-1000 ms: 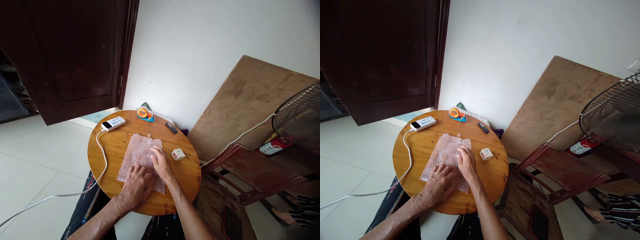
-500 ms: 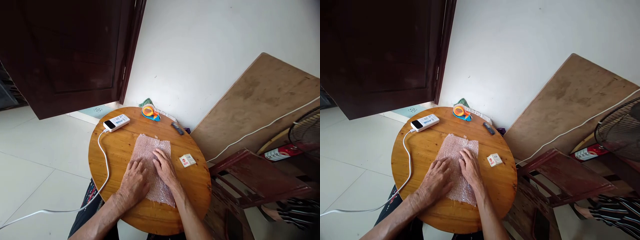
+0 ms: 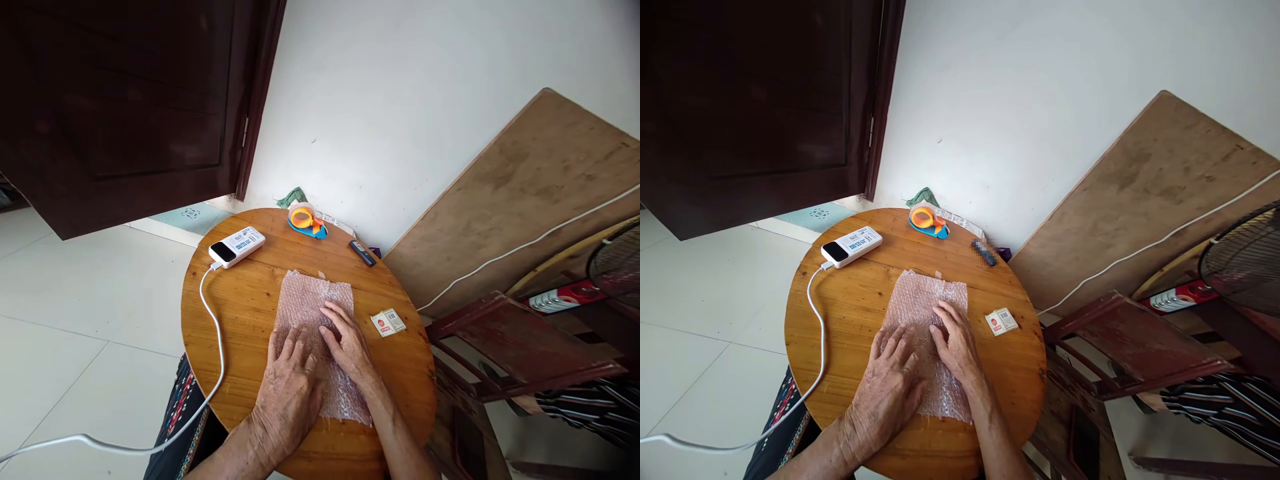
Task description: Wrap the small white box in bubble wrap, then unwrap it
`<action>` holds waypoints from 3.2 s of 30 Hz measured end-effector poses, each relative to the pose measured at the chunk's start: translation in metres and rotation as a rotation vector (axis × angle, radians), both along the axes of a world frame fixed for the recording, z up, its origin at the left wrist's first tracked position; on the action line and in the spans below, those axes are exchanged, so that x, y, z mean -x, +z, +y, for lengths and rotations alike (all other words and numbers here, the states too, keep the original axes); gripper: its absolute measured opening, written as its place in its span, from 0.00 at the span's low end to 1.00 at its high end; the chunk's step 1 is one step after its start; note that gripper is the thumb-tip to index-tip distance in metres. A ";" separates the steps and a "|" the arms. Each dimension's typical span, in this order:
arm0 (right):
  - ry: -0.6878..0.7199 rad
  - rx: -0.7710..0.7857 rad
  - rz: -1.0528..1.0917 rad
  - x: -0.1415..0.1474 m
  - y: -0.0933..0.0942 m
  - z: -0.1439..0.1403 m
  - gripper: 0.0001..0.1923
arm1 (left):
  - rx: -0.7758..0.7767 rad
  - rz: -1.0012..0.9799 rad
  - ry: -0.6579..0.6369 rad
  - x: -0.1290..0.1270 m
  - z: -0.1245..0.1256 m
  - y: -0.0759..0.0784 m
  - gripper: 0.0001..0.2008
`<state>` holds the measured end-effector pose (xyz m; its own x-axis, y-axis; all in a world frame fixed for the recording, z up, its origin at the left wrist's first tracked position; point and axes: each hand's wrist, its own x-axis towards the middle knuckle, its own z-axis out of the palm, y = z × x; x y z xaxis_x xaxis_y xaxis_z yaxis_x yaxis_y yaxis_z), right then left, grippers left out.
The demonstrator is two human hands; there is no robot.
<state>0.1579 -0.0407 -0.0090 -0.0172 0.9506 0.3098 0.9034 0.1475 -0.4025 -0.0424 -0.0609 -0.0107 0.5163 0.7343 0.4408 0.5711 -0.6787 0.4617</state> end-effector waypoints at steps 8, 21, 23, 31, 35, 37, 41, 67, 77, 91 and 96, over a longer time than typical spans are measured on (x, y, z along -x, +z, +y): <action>-0.015 -0.022 0.083 -0.001 -0.001 0.001 0.17 | 0.026 0.032 -0.033 0.002 -0.001 -0.001 0.18; -0.084 0.107 -0.120 -0.021 0.064 0.064 0.20 | 0.056 0.049 -0.051 0.002 -0.001 -0.001 0.15; -0.136 0.202 -0.185 -0.023 0.063 0.079 0.21 | 0.043 0.039 -0.047 0.003 -0.001 -0.004 0.15; -0.238 0.287 -0.099 -0.024 0.049 0.119 0.19 | 0.002 0.031 -0.032 0.006 -0.002 -0.012 0.15; -0.262 0.310 0.060 -0.022 0.042 0.135 0.20 | -0.032 0.052 -0.033 0.008 -0.002 -0.011 0.17; -0.267 0.307 0.147 -0.021 0.037 0.139 0.23 | -0.055 0.067 -0.030 0.009 -0.001 -0.011 0.17; -0.253 0.297 0.293 -0.018 0.032 0.138 0.26 | -0.098 0.082 -0.010 0.009 -0.001 -0.013 0.16; -0.188 0.250 0.445 -0.016 0.034 0.137 0.26 | -0.137 0.122 0.020 0.010 -0.008 -0.012 0.17; -0.194 0.137 0.457 -0.021 0.041 0.149 0.12 | -0.127 0.136 0.046 0.008 0.006 -0.009 0.17; -0.318 0.173 -0.030 -0.110 0.059 -0.020 0.33 | -0.058 0.120 -0.048 -0.006 -0.016 0.008 0.18; -0.413 0.117 0.004 -0.108 0.045 -0.037 0.31 | -0.009 0.208 -0.124 -0.019 -0.022 0.009 0.20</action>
